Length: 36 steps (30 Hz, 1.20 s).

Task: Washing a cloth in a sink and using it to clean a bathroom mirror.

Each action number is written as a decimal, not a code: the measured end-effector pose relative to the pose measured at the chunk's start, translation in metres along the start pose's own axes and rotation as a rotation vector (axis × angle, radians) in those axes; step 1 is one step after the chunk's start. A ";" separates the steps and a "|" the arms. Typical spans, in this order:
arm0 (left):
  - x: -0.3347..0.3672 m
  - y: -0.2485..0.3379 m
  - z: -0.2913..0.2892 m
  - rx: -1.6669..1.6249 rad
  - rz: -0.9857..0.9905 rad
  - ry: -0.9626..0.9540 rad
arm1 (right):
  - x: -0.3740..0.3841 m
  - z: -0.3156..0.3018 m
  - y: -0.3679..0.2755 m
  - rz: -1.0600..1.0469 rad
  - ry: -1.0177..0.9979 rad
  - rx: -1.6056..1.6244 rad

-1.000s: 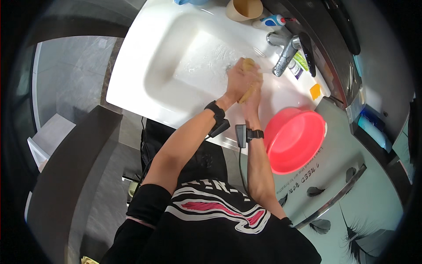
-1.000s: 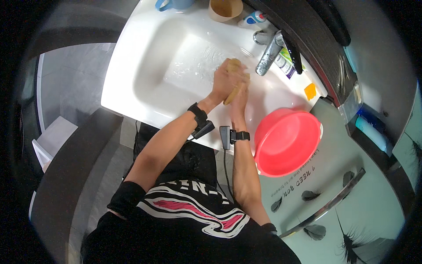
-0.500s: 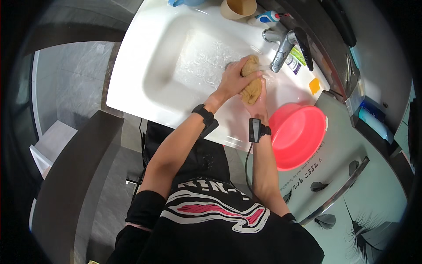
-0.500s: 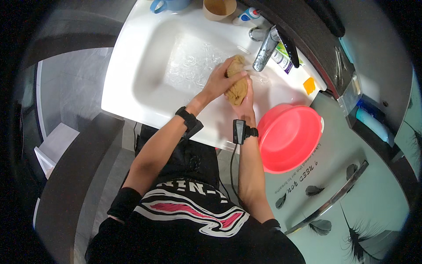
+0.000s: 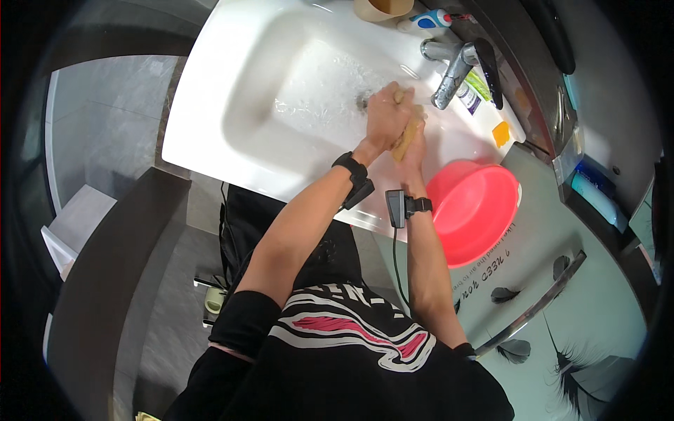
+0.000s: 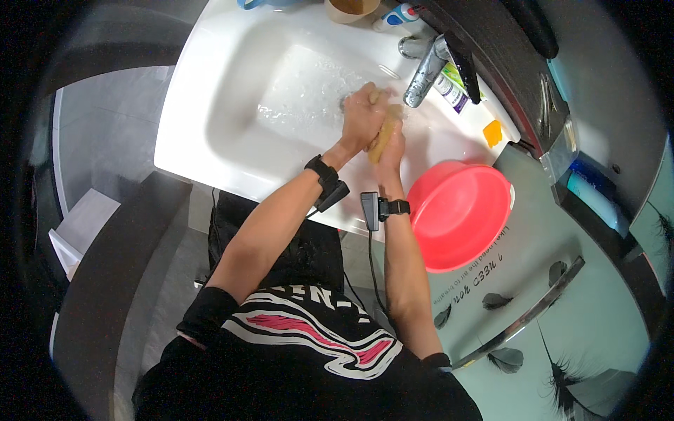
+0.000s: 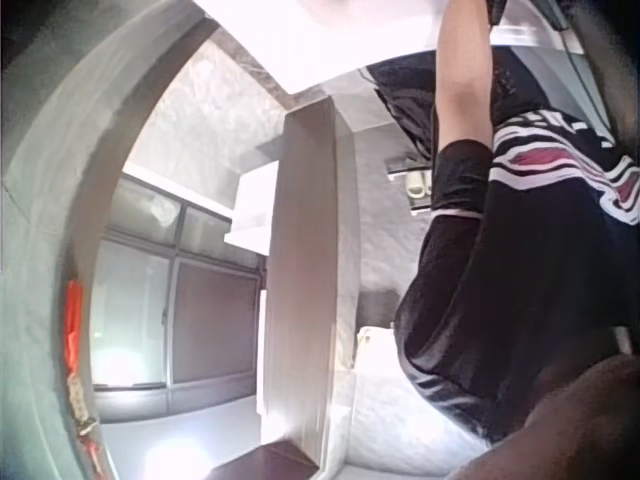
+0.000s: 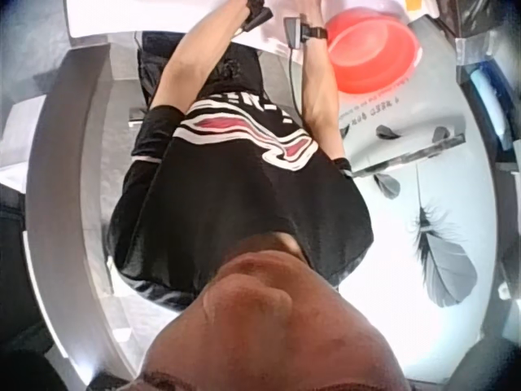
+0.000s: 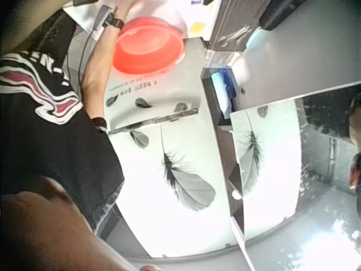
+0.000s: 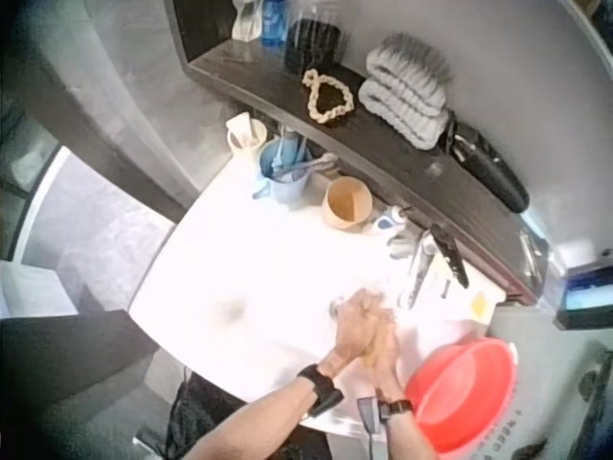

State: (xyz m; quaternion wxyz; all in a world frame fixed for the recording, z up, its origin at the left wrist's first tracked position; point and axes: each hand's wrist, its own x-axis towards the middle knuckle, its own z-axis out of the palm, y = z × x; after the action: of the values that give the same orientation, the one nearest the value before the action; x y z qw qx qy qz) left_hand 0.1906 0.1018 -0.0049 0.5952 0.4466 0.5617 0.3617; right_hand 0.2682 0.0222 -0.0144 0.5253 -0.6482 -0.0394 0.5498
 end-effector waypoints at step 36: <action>-0.035 0.002 -0.201 0.271 0.037 0.042 | 0.002 0.034 -0.092 -0.185 -0.084 -1.307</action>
State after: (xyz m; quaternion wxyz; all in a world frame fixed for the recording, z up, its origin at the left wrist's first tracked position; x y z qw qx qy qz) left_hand -0.0126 0.0952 0.0153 0.5108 0.5255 0.6093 0.3027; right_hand 0.2915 0.0858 0.0565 0.0668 -0.8055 -0.4410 0.3902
